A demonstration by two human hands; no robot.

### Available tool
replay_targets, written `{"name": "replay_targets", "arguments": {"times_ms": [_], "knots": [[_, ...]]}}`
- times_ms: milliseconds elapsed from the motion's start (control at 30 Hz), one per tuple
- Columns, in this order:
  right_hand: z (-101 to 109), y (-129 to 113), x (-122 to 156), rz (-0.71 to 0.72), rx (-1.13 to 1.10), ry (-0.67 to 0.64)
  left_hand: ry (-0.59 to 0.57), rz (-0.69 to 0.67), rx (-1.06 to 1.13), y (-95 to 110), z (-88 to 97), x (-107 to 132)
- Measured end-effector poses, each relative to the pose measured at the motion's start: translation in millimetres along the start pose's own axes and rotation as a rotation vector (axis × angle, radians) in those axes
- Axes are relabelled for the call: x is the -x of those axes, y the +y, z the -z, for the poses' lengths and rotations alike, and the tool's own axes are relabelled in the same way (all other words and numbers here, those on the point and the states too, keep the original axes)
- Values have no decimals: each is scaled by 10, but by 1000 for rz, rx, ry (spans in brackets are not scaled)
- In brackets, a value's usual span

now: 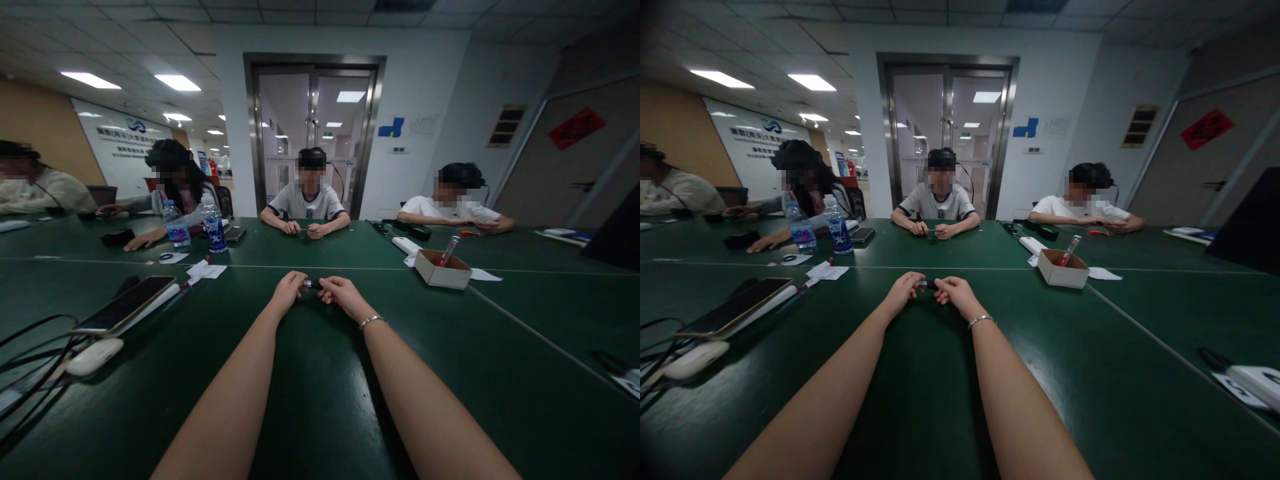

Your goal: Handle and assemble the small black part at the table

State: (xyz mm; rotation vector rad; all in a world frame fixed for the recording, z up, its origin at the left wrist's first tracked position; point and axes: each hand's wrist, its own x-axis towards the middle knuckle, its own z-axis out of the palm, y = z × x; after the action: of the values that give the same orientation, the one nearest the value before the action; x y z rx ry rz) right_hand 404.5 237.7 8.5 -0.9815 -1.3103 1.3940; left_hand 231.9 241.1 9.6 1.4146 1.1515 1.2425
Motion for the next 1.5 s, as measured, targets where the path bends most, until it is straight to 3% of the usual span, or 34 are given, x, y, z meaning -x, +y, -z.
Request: {"name": "replay_targets", "arguments": {"times_ms": [200,800,1500], "knots": [[3,8,-13,-6,10,6,31,-12,-27,4,-8,-7],[3,7,-12,-11,-25,2,-31,-27,-12,-40,-3,-4],[12,14,-13,-6,-7,1,-49,-147,-63,-107,-20,-14]]}}
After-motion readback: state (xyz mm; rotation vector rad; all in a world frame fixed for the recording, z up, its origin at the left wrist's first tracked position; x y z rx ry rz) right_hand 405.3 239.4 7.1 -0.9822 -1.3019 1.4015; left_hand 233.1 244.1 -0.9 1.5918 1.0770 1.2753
